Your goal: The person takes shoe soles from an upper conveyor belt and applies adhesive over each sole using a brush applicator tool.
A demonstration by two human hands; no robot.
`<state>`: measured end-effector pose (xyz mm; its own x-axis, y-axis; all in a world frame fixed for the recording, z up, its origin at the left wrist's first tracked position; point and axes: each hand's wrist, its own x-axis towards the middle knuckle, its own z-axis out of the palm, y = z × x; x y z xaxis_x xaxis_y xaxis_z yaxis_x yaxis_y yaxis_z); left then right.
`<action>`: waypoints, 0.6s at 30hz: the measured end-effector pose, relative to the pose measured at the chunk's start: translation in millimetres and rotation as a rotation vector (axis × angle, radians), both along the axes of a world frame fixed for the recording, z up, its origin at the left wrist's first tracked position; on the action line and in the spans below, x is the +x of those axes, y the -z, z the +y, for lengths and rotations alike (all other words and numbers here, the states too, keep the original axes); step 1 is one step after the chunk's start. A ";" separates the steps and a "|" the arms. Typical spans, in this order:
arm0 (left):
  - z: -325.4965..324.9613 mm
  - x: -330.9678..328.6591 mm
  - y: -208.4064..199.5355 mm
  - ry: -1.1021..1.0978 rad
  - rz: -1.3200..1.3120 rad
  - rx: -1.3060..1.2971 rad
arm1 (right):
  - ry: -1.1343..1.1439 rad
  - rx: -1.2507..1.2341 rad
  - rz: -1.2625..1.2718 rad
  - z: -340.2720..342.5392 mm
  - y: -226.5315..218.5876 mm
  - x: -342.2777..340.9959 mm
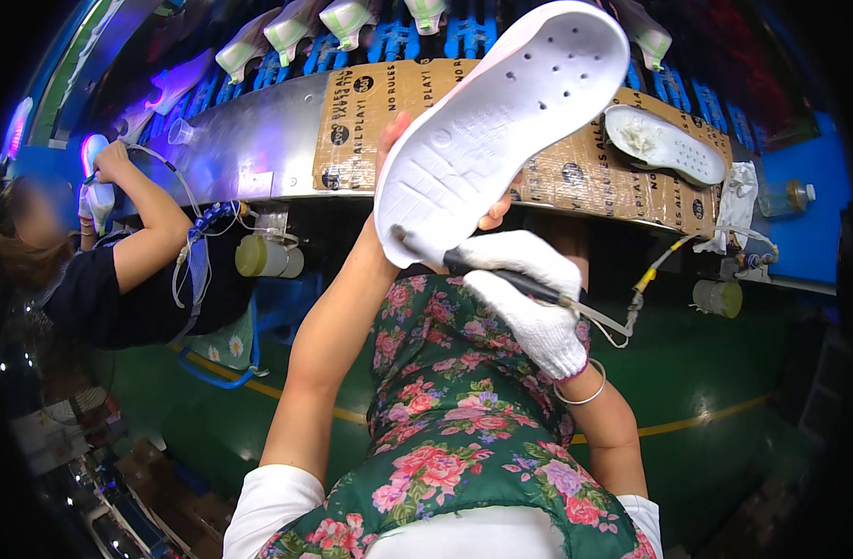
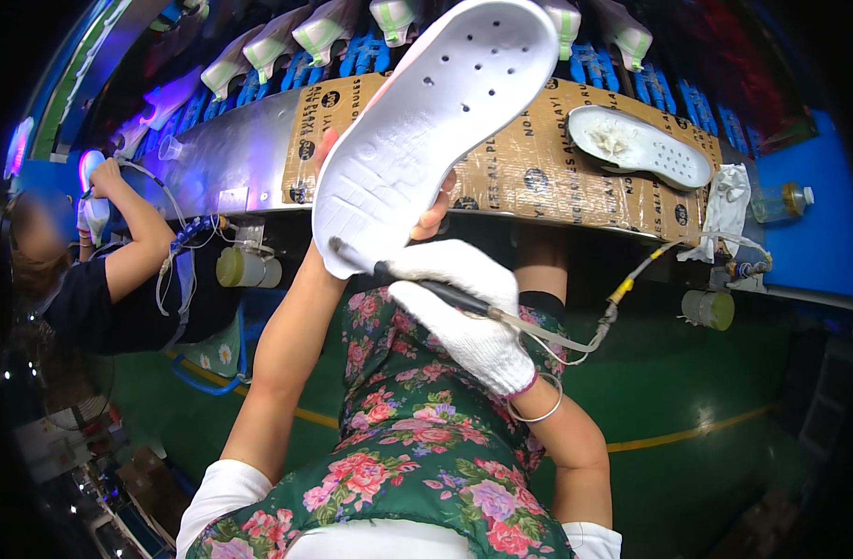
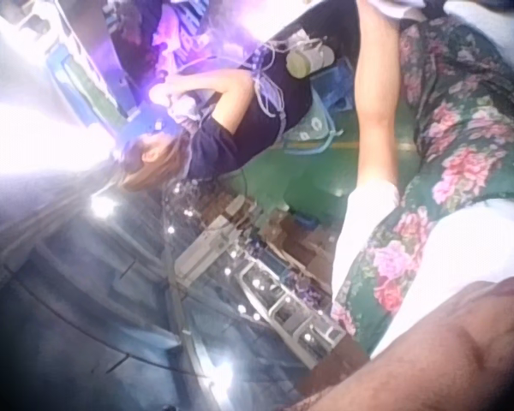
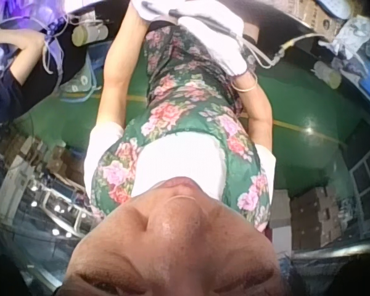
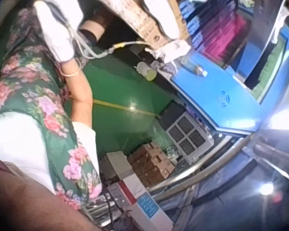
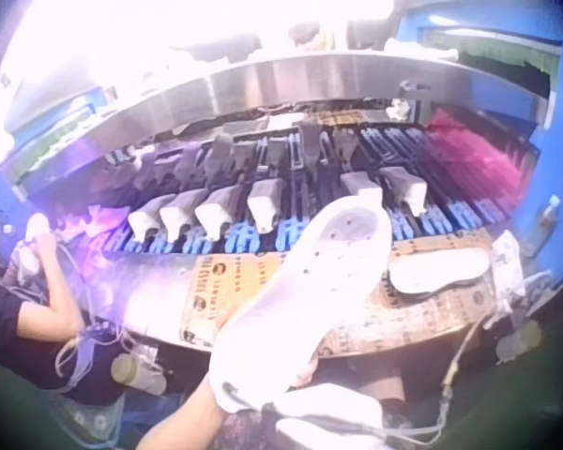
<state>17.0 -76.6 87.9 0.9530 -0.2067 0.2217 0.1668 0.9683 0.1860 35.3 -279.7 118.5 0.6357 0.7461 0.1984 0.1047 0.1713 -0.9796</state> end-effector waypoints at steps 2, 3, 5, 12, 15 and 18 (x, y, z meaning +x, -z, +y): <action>-6.0 -8.6 -0.2 -0.023 0.068 -0.027 | -0.113 0.021 0.041 -5.7 -9.3 2.4; -6.8 -11.8 1.3 -0.050 0.143 -0.052 | -0.152 -0.001 0.137 -8.8 -16.1 3.5; -9.2 -16.3 7.8 -0.078 0.138 -0.069 | -0.069 0.100 -0.069 -8.4 -9.9 25.5; -33.4 -35.7 19.1 -0.088 0.281 -0.074 | 0.320 0.000 -0.779 -11.1 -32.2 109.1; -40.8 -35.9 26.2 -0.038 0.258 -0.086 | 0.433 -0.030 -0.953 -11.4 -33.0 121.1; -33.6 -38.6 26.8 -0.063 0.230 -0.097 | 0.364 -0.023 -1.109 -4.8 -24.1 90.7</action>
<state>-21.6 -110.2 61.1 0.9909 -0.1341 0.0133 0.1332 0.9895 0.0560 126.0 -284.5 142.7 0.2992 0.5666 0.7677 0.9446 -0.0619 -0.3224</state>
